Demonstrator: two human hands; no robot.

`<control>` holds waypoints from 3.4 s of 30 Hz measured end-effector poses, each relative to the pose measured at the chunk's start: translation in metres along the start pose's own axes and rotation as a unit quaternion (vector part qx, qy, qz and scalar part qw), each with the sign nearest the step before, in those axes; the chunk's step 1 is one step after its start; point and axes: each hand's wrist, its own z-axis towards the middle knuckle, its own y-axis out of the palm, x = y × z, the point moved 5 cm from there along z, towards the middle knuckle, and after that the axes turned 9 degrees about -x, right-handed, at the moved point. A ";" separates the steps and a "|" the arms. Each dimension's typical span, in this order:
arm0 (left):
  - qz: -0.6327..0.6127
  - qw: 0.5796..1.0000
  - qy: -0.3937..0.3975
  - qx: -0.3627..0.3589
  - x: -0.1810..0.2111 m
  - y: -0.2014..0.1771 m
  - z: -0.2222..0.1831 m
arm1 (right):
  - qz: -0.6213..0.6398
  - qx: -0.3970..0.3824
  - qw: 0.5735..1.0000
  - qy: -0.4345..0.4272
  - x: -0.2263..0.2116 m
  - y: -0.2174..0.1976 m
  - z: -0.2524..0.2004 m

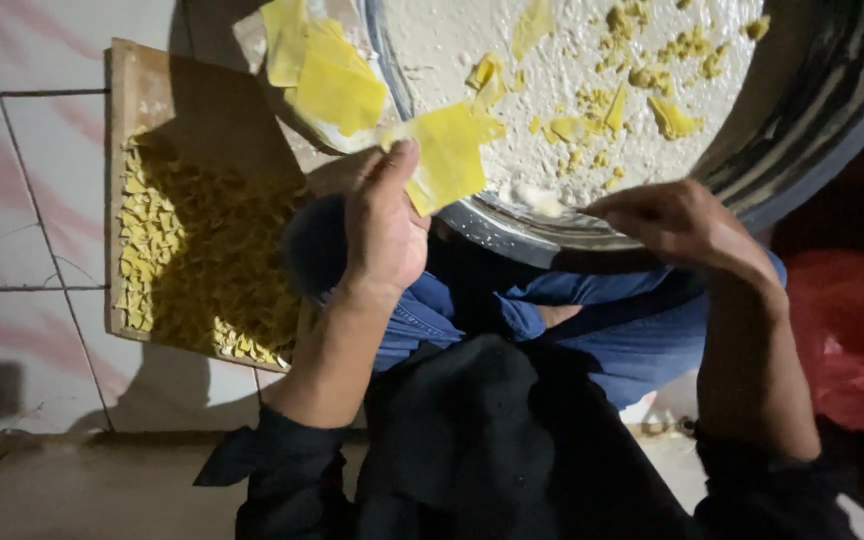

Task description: Filling and folding small dough squares into dumplings

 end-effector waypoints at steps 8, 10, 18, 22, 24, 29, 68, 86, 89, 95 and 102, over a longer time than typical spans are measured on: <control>-0.060 0.996 -0.071 0.008 -0.043 0.019 -0.002 | 0.205 0.148 0.937 -0.241 0.050 0.024 -0.017; -0.099 0.992 -0.075 -0.004 -0.059 0.026 -0.001 | 0.178 0.202 0.926 -0.266 0.053 0.038 -0.014; -0.134 0.980 -0.146 0.012 -0.066 0.056 -0.010 | 0.052 0.362 0.883 -0.295 0.042 0.062 -0.009; -0.180 0.974 -0.126 0.052 -0.059 0.058 -0.004 | 0.053 0.355 0.894 -0.269 0.045 0.055 -0.025; -0.161 0.982 -0.091 0.028 -0.050 0.058 0.001 | 0.047 0.346 0.904 -0.247 0.032 0.051 -0.037; -0.055 0.998 -0.017 -0.011 -0.047 0.063 -0.013 | 0.173 0.298 0.916 -0.207 0.011 0.055 -0.033; -0.033 0.987 -0.055 -0.149 -0.058 0.040 -0.005 | -0.080 0.266 0.955 -0.104 -0.007 0.029 -0.069; -0.057 0.997 0.021 -0.056 -0.064 0.046 -0.014 | 0.143 0.209 0.963 -0.088 -0.011 0.048 -0.051; -0.058 0.994 0.015 -0.087 -0.068 0.034 -0.009 | 0.052 0.229 0.970 -0.055 -0.018 0.043 -0.065; -0.051 0.992 0.008 -0.111 -0.068 0.040 -0.013 | -0.095 0.319 0.940 -0.069 -0.031 0.037 -0.069; -0.081 0.990 -0.011 -0.114 -0.061 0.019 0.001 | -0.143 0.336 0.931 -0.025 0.008 0.024 -0.072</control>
